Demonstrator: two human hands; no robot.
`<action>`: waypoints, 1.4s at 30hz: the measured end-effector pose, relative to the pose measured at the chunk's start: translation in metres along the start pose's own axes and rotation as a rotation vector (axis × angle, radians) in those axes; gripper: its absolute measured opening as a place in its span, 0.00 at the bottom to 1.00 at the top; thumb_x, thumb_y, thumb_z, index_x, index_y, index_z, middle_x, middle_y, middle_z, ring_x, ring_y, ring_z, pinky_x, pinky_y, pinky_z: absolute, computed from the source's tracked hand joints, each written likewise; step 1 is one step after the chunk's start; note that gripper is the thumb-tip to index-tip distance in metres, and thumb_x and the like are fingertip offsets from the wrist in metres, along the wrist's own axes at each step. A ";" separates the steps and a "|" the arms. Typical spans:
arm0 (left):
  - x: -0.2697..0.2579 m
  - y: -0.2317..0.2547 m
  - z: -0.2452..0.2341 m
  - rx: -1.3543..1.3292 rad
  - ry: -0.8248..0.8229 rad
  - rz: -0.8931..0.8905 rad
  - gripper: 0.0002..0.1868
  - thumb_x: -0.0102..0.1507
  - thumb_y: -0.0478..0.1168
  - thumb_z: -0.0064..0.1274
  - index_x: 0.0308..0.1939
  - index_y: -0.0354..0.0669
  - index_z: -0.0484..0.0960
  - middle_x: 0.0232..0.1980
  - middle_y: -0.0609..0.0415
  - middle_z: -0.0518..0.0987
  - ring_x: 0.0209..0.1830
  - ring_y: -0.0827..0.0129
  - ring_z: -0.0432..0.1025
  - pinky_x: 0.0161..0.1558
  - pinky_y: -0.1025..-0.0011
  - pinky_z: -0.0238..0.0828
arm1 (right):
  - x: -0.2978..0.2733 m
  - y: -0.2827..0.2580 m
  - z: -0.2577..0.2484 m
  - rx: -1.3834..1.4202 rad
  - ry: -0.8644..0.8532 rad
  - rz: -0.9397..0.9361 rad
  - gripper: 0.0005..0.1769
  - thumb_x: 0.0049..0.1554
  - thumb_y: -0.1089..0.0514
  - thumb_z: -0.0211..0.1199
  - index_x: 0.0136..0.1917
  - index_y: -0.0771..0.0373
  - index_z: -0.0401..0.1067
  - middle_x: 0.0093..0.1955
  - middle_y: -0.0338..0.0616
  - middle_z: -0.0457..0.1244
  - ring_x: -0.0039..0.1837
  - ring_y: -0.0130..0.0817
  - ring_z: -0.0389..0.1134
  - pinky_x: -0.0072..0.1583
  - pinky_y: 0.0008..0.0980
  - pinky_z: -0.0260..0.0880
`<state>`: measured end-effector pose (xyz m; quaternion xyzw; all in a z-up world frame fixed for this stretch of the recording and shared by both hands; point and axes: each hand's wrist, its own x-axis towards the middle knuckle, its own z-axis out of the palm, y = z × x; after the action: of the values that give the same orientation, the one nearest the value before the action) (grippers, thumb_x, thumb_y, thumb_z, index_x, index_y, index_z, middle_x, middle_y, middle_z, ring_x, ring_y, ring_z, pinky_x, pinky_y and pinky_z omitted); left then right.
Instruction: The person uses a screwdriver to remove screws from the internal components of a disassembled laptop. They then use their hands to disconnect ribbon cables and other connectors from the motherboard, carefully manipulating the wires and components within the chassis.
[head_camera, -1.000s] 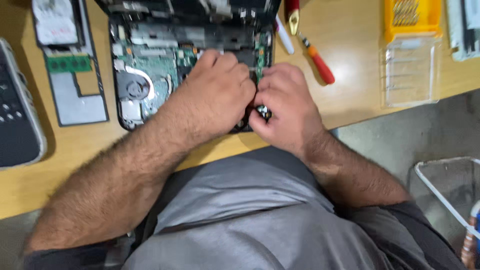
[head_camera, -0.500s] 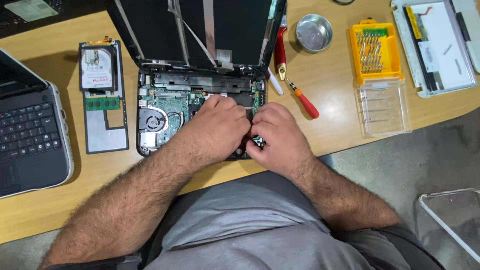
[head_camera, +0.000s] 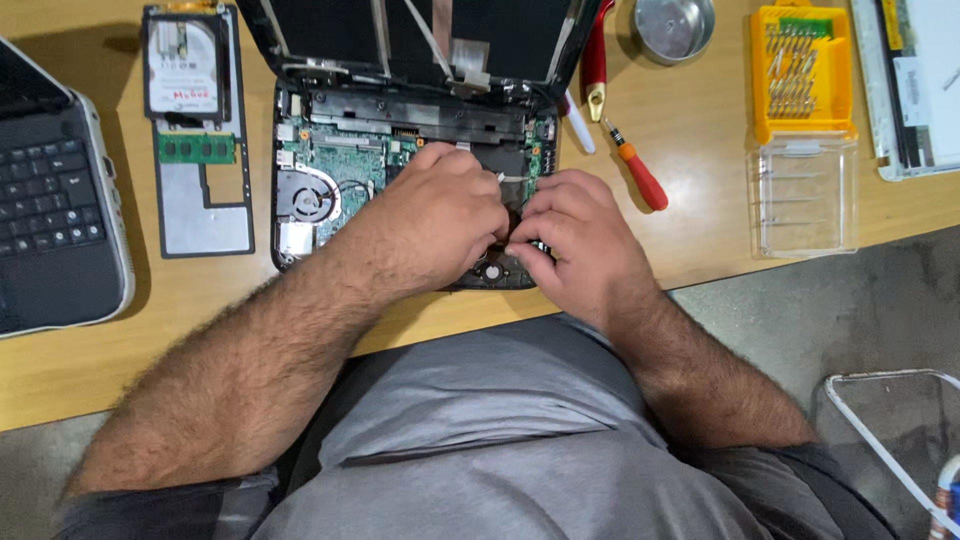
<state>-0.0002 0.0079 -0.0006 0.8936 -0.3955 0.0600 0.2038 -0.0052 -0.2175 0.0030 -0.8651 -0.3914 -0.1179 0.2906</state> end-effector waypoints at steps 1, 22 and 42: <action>-0.001 -0.002 0.003 -0.007 -0.002 -0.004 0.05 0.64 0.44 0.57 0.36 0.50 0.82 0.38 0.59 0.76 0.48 0.62 0.72 0.63 0.53 0.62 | 0.000 0.001 0.001 0.004 -0.007 0.004 0.07 0.53 0.57 0.75 0.42 0.56 0.77 0.45 0.39 0.66 0.61 0.49 0.69 0.65 0.50 0.70; -0.004 -0.009 -0.005 -0.029 0.068 0.017 0.05 0.54 0.42 0.64 0.31 0.54 0.82 0.31 0.64 0.74 0.41 0.59 0.67 0.57 0.57 0.63 | 0.014 -0.009 0.000 0.084 -0.021 -0.151 0.12 0.53 0.65 0.76 0.46 0.64 0.74 0.46 0.46 0.65 0.53 0.57 0.64 0.61 0.51 0.63; -0.004 -0.013 0.002 -0.008 0.104 0.026 0.06 0.51 0.45 0.63 0.29 0.55 0.81 0.31 0.62 0.74 0.42 0.58 0.68 0.54 0.57 0.63 | 0.013 -0.010 0.008 0.053 0.003 -0.072 0.07 0.50 0.70 0.67 0.41 0.62 0.73 0.44 0.44 0.66 0.55 0.55 0.63 0.62 0.50 0.64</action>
<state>0.0059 0.0177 -0.0076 0.8833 -0.3961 0.1073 0.2268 -0.0040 -0.1994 0.0068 -0.8423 -0.4249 -0.1191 0.3094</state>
